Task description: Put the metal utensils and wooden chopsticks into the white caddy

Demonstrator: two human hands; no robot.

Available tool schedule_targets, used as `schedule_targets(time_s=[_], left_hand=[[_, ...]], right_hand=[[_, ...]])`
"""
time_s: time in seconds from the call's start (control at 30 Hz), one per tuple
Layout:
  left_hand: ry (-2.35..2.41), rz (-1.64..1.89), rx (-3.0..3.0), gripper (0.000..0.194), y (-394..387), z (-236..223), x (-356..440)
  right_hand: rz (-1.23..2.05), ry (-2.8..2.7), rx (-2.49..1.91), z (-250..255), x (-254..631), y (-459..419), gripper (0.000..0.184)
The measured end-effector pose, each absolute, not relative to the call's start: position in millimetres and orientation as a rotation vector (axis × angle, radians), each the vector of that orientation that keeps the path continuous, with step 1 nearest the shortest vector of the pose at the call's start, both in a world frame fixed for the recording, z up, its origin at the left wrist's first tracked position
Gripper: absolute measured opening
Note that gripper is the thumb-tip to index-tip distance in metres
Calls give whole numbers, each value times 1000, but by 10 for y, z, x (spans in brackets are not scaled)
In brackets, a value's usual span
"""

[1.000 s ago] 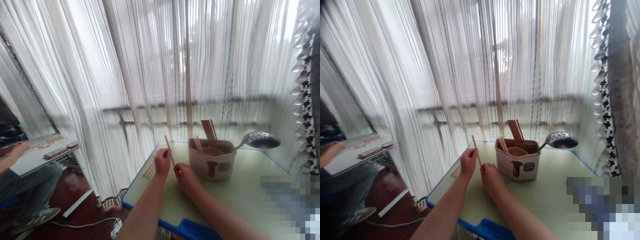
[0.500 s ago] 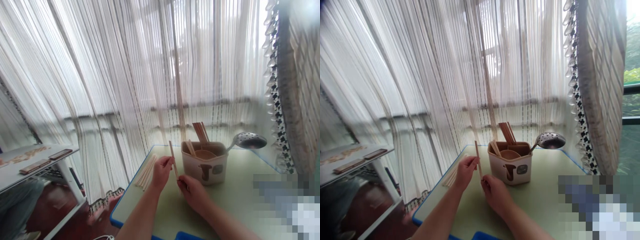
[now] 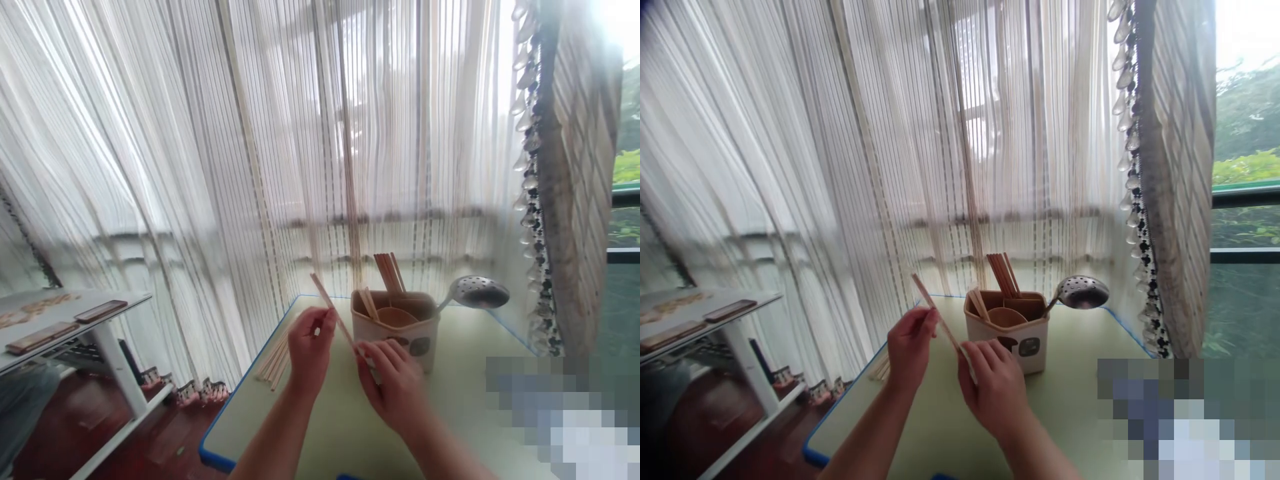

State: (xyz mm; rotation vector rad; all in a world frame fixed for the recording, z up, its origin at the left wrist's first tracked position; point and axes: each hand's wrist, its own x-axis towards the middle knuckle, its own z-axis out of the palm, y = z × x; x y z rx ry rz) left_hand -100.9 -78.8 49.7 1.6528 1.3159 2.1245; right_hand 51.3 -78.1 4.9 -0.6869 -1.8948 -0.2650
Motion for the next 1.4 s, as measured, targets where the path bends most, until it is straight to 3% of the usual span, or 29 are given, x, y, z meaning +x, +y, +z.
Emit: schedule_targets(time_s=[0.23,0.7,0.93,1.13,1.4], left_hand=[[1225,2260,1778,16,-685,980,-508],[1265,2213,2244,19,-242,1129,-405],[1381,1896,2102,27,-111,1302,-658],[1388,1740,2260,29,-97,1323,-696],[1460,1400,2296,31,-110,1338,-711]], right_hand=[[-444,-1662,-781,174,748,-625,41],[-401,-1483,-959,109,825,-367,13],[-397,-1508,-993,61,741,-432,14],[-477,-1570,-1007,71,717,-474,35],[-480,-1637,-1004,116,637,-501,33]])
